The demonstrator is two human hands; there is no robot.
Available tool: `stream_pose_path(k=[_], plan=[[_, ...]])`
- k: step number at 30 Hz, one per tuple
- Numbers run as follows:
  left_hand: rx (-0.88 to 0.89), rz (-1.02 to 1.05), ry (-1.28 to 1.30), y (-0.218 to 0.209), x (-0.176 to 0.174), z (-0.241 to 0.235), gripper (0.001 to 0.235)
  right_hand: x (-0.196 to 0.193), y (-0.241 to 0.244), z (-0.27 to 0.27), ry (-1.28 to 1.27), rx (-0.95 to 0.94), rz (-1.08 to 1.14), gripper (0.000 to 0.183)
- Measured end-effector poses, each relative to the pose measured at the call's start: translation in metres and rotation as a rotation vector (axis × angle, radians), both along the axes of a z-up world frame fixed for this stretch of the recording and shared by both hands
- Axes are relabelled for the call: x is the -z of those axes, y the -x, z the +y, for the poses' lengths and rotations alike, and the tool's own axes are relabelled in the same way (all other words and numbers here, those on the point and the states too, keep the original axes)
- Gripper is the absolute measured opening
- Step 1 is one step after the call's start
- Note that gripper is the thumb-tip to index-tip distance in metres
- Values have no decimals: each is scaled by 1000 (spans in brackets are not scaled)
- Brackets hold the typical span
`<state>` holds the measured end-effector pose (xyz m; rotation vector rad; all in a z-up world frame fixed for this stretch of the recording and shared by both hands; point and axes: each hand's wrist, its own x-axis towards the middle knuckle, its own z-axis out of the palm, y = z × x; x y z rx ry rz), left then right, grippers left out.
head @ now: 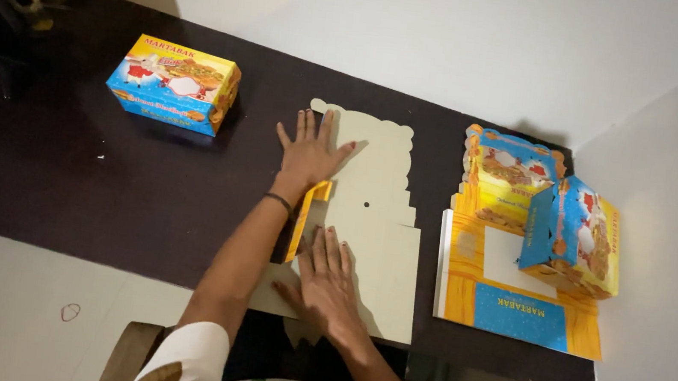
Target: Folding and assembling a printed cardboard box for food packaging.
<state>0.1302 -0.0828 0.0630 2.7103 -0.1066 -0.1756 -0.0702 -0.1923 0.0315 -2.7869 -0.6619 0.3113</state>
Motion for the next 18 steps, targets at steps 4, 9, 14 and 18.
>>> stream_pose_path(k=[4, 9, 14, 18], plan=[[46, 33, 228, -30, 19, 15, 92, -17, 6, 3, -35, 25, 43, 86], [-226, -200, 348, -21, 23, 4, 81, 1, 2, 1, -36, -17, -97, 89], [-144, 1, 280, -26, 15, 8, 100, 14, 0, -2, -48, -13, -133, 91], [-79, 28, 395, -24, 8, 11, 96, 20, -2, -1, -5, 0, -134, 93]])
